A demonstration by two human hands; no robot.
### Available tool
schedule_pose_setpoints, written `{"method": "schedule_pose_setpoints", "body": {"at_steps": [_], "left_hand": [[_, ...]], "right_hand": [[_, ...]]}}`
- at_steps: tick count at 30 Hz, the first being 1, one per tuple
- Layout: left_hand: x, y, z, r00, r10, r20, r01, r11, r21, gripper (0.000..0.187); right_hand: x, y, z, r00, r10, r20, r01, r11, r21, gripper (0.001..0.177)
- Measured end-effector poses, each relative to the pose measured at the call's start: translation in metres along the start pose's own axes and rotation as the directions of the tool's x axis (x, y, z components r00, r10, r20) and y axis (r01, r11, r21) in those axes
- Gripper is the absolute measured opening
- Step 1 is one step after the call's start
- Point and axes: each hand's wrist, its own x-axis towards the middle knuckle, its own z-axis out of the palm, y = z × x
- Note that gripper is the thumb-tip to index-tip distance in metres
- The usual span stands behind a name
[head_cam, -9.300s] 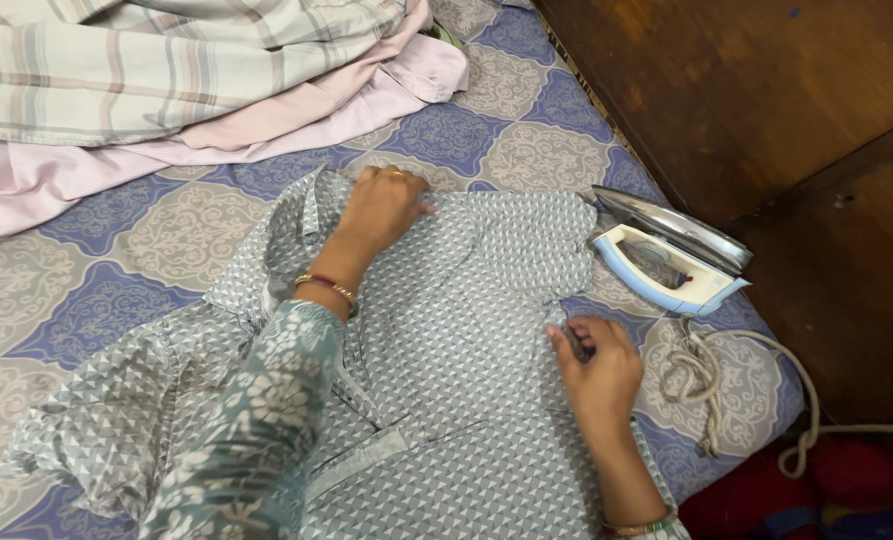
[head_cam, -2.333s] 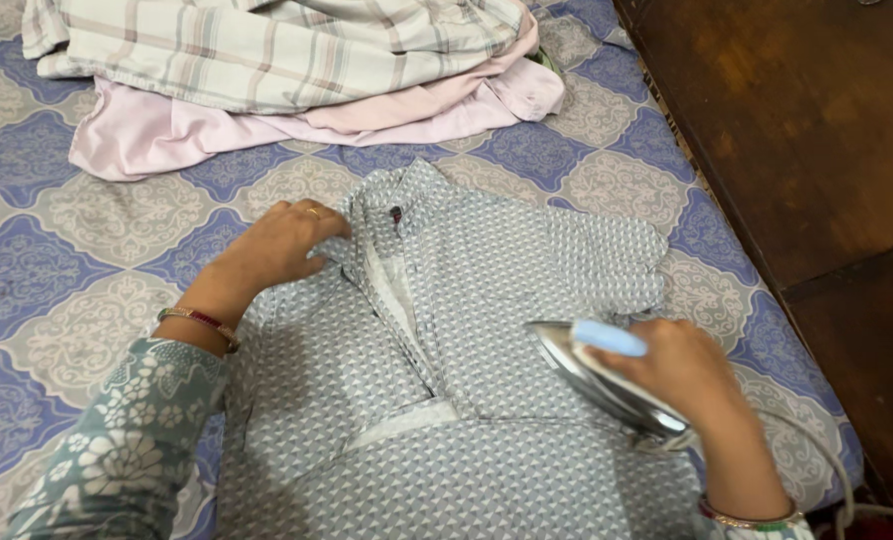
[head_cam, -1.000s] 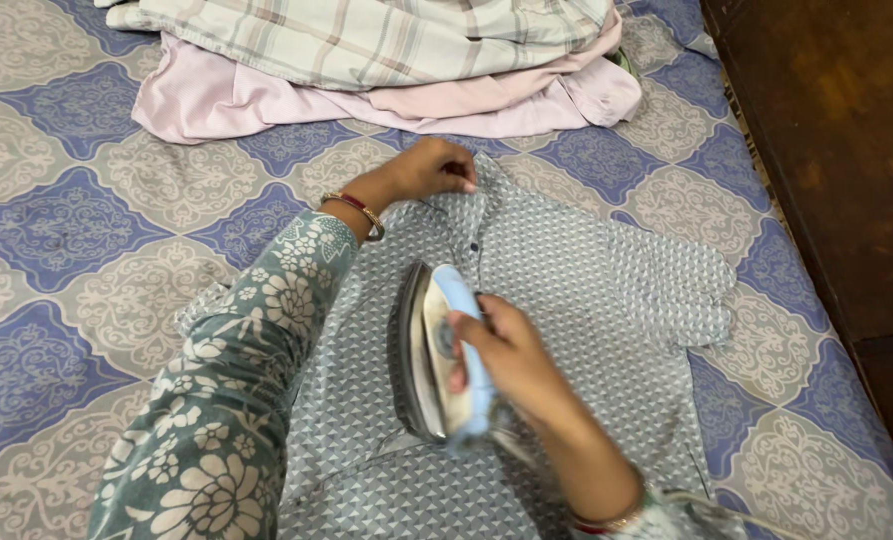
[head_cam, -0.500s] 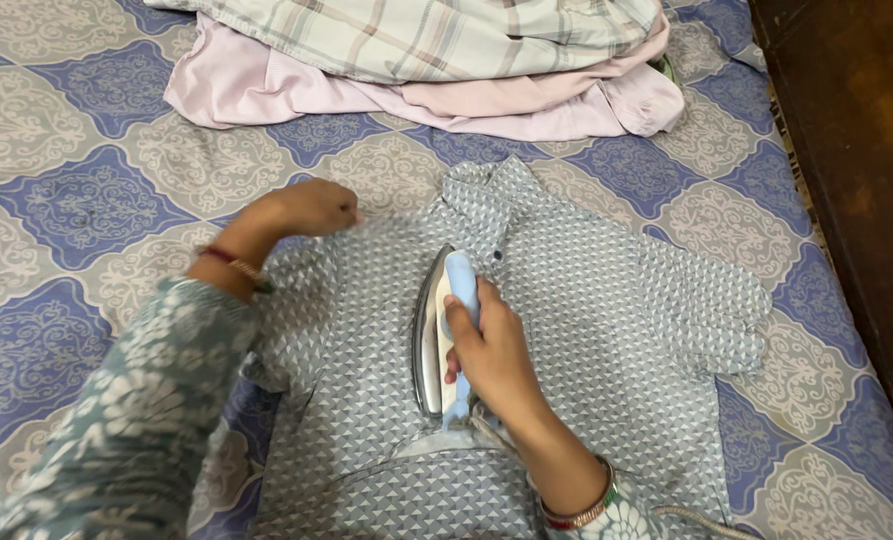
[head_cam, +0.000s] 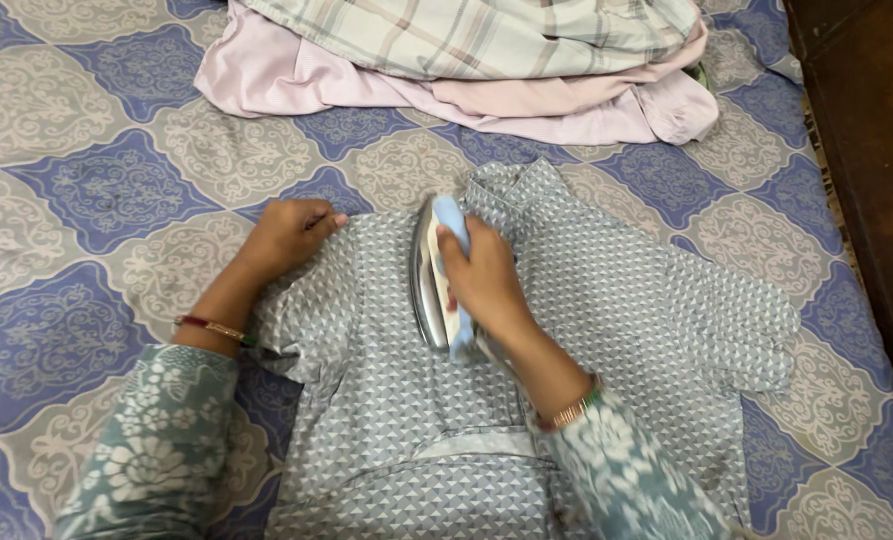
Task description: The person irons a patterned short-sleeved shirt on a bed. They smooth the fabric, iron the front, back, and sleeves, and flip the shirt to iron different sections.
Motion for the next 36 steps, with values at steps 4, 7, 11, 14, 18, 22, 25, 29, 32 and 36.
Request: {"method": "schedule_pose_setpoints", "body": {"at_steps": [4, 7, 11, 14, 18, 22, 25, 29, 32, 36], "left_hand": [[-0.009, -0.003, 0.012, 0.989, -0.143, -0.028, 0.142, 0.989, -0.053, 0.036], [-0.011, -0.007, -0.009, 0.919, -0.287, 0.272, 0.344, 0.919, -0.194, 0.044], [-0.025, -0.012, -0.049, 0.817, -0.237, 0.526, 0.271, 0.962, 0.013, 0.047], [-0.033, -0.009, -0.063, 0.818, -0.344, 0.461, 0.313, 0.939, 0.145, 0.043], [-0.041, -0.005, -0.066, 0.884, -0.366, 0.290, 0.320, 0.927, 0.194, 0.041], [-0.044, -0.011, -0.062, 0.919, -0.340, 0.201, 0.317, 0.939, 0.136, 0.040], [-0.046, -0.016, -0.060, 0.949, -0.278, 0.146, 0.271, 0.960, 0.071, 0.039], [-0.048, -0.009, -0.055, 0.972, -0.234, 0.033, 0.219, 0.946, 0.241, 0.044], [-0.056, -0.002, -0.060, 0.967, -0.252, 0.036, 0.227, 0.917, 0.328, 0.051], [-0.077, -0.007, -0.089, 0.930, -0.268, 0.250, 0.204, 0.945, 0.254, 0.056]], "right_hand": [[0.026, -0.008, 0.009, 0.999, 0.007, 0.041, -0.007, 1.000, 0.005, 0.029], [0.011, -0.011, 0.015, 0.987, -0.019, 0.158, 0.009, 0.998, 0.059, 0.028], [-0.011, -0.012, 0.035, 0.976, 0.011, 0.220, -0.028, 0.997, 0.072, 0.027], [0.005, -0.015, 0.050, 0.983, -0.076, 0.168, 0.073, 0.997, 0.028, 0.027], [0.038, -0.028, 0.065, 0.987, -0.072, 0.145, 0.072, 0.997, 0.010, 0.027], [0.023, -0.028, 0.056, 0.959, -0.057, 0.279, 0.042, 0.997, 0.059, 0.027], [-0.018, -0.023, 0.035, 0.912, -0.010, 0.410, 0.007, 1.000, 0.011, 0.027], [-0.055, -0.017, -0.009, 0.790, -0.034, 0.612, 0.157, 0.977, -0.148, 0.042], [-0.046, -0.009, -0.037, 0.640, 0.162, 0.752, 0.092, 0.954, -0.284, 0.052], [-0.022, -0.003, -0.051, 0.446, -0.214, 0.869, 0.400, 0.916, 0.020, 0.044]]}}
